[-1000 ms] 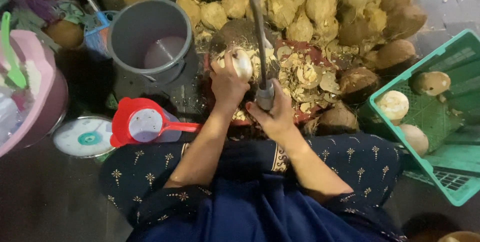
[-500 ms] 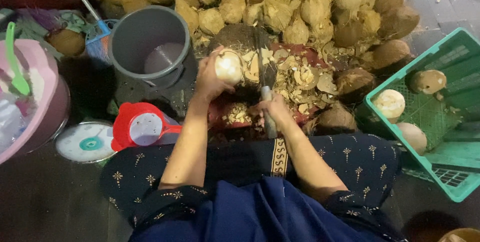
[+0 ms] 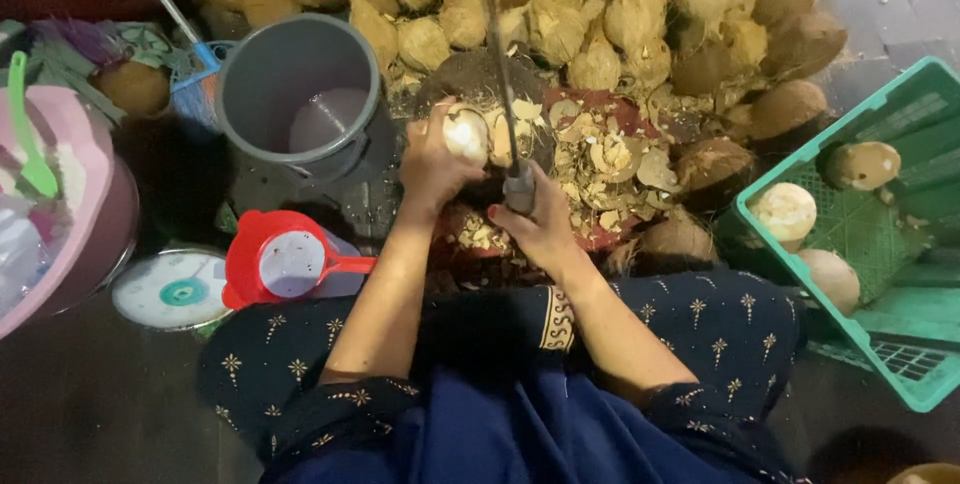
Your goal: The person sits on the floor and uses a knife to peel the husk off a coconut, rotating it to remove the outer layer. The peeled coconut is placed into a green crate while husk fragments accumulate on the floor.
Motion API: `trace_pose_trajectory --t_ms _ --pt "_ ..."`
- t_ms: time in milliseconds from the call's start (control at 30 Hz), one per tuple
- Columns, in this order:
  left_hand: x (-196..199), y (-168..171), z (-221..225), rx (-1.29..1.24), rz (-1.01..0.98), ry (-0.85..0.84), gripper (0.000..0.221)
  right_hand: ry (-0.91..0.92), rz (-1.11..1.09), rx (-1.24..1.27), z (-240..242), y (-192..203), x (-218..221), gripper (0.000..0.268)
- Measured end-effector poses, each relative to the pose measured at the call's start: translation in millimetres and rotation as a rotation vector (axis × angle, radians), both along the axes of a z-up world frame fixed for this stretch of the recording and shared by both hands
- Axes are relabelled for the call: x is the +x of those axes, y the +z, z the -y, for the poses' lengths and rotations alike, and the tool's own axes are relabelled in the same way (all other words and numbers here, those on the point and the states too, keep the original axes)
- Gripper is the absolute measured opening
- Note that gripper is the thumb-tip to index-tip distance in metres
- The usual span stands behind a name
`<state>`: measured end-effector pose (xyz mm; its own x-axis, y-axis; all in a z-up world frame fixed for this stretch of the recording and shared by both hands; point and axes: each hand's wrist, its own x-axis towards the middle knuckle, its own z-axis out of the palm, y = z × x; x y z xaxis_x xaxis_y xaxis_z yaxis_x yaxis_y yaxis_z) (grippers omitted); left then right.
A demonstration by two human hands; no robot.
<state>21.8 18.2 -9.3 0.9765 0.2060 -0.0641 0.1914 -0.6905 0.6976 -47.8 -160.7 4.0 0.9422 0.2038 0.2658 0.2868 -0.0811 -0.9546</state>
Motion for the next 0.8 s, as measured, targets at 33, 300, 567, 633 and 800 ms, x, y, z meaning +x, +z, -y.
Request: trace_pose_trajectory --t_ms 33,300,567,633,800 --pt "9.8 -13.2 -6.8 -0.001 -0.011 -0.005 0.120 -0.005 -0.011 -0.001 -4.0 2.9 17.8 0.026" --pt "-21.4 39.3 -2.4 0.100 0.007 -0.056 0.139 -0.003 -0.546 -0.902 -7.2 42.9 81.8 0.034" --pt "-87.8 56.7 107.8 -0.055 0.730 -0.856 0.048 -0.007 -0.404 -0.944 -5.9 -17.0 97.9 0.061" --pt "-115.1 64.4 116.0 -0.101 0.675 -1.018 0.050 -0.078 -0.375 -0.930 -1.0 -29.1 103.9 0.068" --pt "-109.4 148.8 62.3 -0.294 0.022 -1.467 0.047 0.036 -0.449 -0.987 14.1 -57.2 137.6 0.064"
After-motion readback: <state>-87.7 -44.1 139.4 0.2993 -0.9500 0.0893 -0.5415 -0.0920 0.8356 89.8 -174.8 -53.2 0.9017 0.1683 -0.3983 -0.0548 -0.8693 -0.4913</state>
